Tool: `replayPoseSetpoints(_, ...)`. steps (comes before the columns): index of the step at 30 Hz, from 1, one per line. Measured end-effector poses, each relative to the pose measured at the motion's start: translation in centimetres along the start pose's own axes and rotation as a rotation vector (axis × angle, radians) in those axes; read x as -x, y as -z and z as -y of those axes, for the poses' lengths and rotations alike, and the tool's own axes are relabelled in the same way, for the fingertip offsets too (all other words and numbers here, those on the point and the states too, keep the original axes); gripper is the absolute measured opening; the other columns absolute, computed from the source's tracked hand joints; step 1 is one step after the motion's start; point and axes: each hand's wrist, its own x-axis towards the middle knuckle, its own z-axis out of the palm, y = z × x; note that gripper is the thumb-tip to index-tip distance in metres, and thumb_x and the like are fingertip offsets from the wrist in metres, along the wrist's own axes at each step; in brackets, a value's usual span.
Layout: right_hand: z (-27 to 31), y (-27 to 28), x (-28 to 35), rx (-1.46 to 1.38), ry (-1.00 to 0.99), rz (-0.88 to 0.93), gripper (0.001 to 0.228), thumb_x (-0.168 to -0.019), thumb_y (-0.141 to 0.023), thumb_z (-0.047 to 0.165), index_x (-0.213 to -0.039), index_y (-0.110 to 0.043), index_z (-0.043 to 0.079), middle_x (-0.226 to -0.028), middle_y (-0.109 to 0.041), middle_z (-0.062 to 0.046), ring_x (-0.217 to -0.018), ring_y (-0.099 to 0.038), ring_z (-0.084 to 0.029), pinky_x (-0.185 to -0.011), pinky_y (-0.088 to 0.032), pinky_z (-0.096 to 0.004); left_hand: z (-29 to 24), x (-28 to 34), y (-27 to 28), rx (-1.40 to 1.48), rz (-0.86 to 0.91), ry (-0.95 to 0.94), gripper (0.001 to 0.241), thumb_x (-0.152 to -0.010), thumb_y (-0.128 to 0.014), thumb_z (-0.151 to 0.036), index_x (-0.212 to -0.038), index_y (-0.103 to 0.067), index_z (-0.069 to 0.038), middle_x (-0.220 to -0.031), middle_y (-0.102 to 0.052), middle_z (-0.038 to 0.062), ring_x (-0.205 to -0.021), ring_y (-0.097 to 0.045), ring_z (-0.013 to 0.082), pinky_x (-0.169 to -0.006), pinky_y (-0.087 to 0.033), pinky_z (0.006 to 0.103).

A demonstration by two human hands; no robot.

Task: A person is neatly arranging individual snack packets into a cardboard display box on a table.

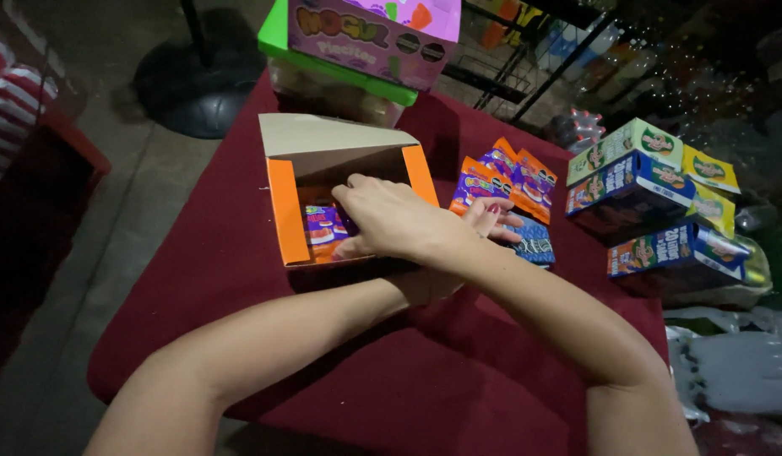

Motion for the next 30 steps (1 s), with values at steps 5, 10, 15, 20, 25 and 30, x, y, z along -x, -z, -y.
replayPoseSetpoints(5,0.5,2.4,3.3,-0.122,0.215,-0.274,0.055,-0.09,-0.076,0.028,-0.133,-0.057,-0.001,-0.106,-0.061,-0.021,-0.1,-0.064,-0.047,-0.078,-0.056,-0.061,5.2,-2.8,8.7,0.062,0.076,0.01,0.042,-0.113,-0.041,-0.018,-0.149,-0.024,-0.005,-0.137,-0.043,0.044,-0.117,-0.056,0.0617,-0.083,-0.048,0.0841)
replayPoseSetpoints(10,-3.4,3.1,8.5,-0.213,0.301,-0.742,0.029,-0.104,-0.066,0.019,-0.131,-0.065,0.01,-0.115,-0.062,-0.01,-0.115,-0.062,-0.034,-0.094,-0.055,-0.045,-1.1,4.7,-7.0,-0.193,-0.218,-0.102,0.04,-0.107,-0.046,-0.013,-0.14,-0.028,0.0,-0.12,-0.051,0.037,-0.101,-0.06,0.047,-0.077,-0.053,0.0651)
replayPoseSetpoints(15,-14.8,0.3,12.4,-0.114,-0.051,-1.015,0.023,-0.101,-0.068,0.003,-0.121,-0.075,0.013,-0.108,-0.072,-0.007,-0.095,-0.069,-0.028,-0.079,-0.057,-0.037,-3.8,3.9,-12.9,-0.451,-0.494,-0.22,0.034,-0.103,-0.044,-0.012,-0.136,-0.037,-0.006,-0.092,-0.067,0.021,-0.076,-0.071,0.0271,-0.065,-0.065,0.0389)
replayPoseSetpoints(20,-19.3,-4.4,14.3,-0.144,-0.277,-0.748,0.05,-0.096,-0.068,0.012,-0.14,-0.055,-0.006,-0.126,-0.061,-0.035,-0.117,-0.058,-0.054,-0.1,-0.046,-0.061,-5.1,4.7,-15.0,-0.508,-0.501,-0.201,0.032,-0.106,-0.041,-0.015,-0.137,-0.038,-0.006,-0.089,-0.065,0.015,-0.073,-0.07,0.0221,-0.06,-0.064,0.0331)
replayPoseSetpoints(25,-20.7,-6.9,13.5,-0.222,-0.312,-0.656,0.063,-0.094,-0.074,0.026,-0.142,-0.051,-0.008,-0.127,-0.061,-0.037,-0.118,-0.058,-0.057,-0.101,-0.046,-0.065,-5.6,5.1,-15.7,-0.513,-0.499,-0.182,0.031,-0.106,-0.042,-0.018,-0.136,-0.04,-0.008,-0.088,-0.064,0.015,-0.073,-0.071,0.0225,-0.06,-0.065,0.0312)
replayPoseSetpoints(30,-22.4,-7.9,13.2,-0.154,-0.56,-0.6,0.028,-0.105,-0.056,0.037,-0.127,-0.073,0.031,-0.108,-0.077,-0.007,-0.102,-0.072,-0.038,-0.085,-0.058,-0.056,-6.2,5.3,-16.0,-0.547,-0.5,-0.142,0.035,-0.106,-0.044,-0.018,-0.139,-0.039,-0.007,-0.093,-0.065,0.019,-0.078,-0.071,0.025,-0.067,-0.065,0.0352)
